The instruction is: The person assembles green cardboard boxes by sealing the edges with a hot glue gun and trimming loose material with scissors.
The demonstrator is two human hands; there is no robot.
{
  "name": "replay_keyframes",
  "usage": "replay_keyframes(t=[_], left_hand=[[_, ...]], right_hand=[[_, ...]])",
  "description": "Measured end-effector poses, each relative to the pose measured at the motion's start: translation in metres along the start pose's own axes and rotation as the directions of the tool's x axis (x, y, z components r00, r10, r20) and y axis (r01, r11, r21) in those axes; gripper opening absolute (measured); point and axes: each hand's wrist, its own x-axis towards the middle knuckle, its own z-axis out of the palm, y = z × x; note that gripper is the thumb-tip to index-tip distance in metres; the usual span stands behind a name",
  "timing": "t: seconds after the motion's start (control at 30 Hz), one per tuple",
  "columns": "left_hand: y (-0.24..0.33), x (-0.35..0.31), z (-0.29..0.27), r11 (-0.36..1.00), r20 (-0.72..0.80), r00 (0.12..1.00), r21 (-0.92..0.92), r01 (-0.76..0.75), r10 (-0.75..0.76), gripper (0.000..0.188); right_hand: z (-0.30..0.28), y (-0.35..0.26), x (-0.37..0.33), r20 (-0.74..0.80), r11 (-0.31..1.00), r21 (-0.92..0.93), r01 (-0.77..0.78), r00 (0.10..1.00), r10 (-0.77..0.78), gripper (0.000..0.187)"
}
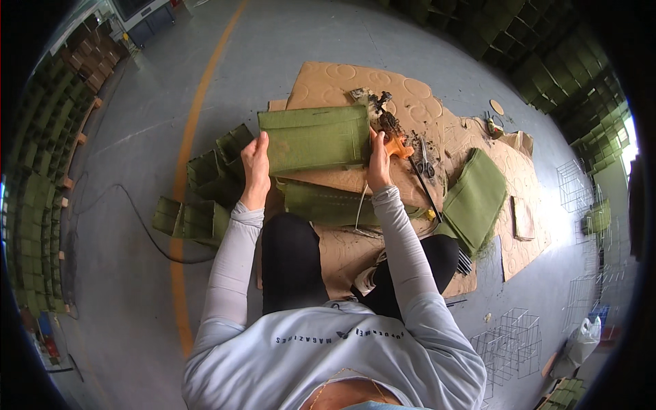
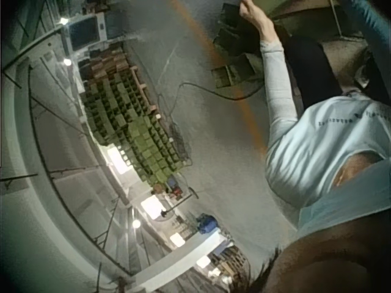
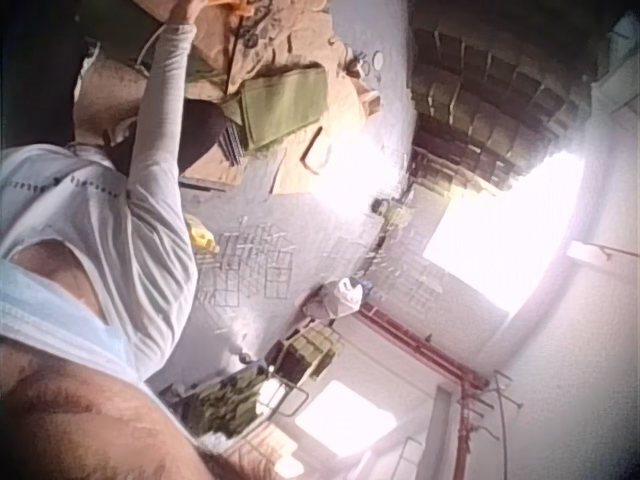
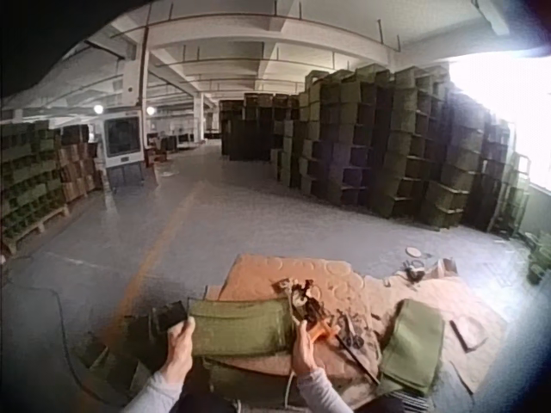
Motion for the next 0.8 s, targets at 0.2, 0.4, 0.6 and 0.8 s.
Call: replay_keyframes(t=[0.2, 0.4, 0.6, 0.8], left_hand=[[0.025, -0.027, 0.014, 0.997, -0.007, 0.998, 0.049, -0.054, 0.055, 0.046], [0.072, -0.042, 0.020, 0.858, 0.040, 0.921, 0.349, -0.377, 0.389, 0.042], [0.077, -0.076, 0.038, 0.531, 0.297, 0.779, 0.595, -0.603, 0.552, 0.030], [0.069, -0.096, 0.065, 0.368, 0.449, 0.754, 0.677, -0.638, 0.480, 0.021]], right_hand=[[-0.008, 0.009, -0.017, 0.008, 0.942, -0.275, 0.193, 0.980, -0.199, 0.059], [-0.041, 0.001, -0.032, -0.099, 0.976, -0.023, -0.219, 0.971, 0.216, 0.054], [0.017, -0.040, -0.054, -0.105, 0.952, -0.250, 0.174, 0.973, -0.206, 0.044], [0.057, -0.059, -0.046, 0.139, 0.834, -0.440, 0.331, 0.943, -0.302, 0.050]])
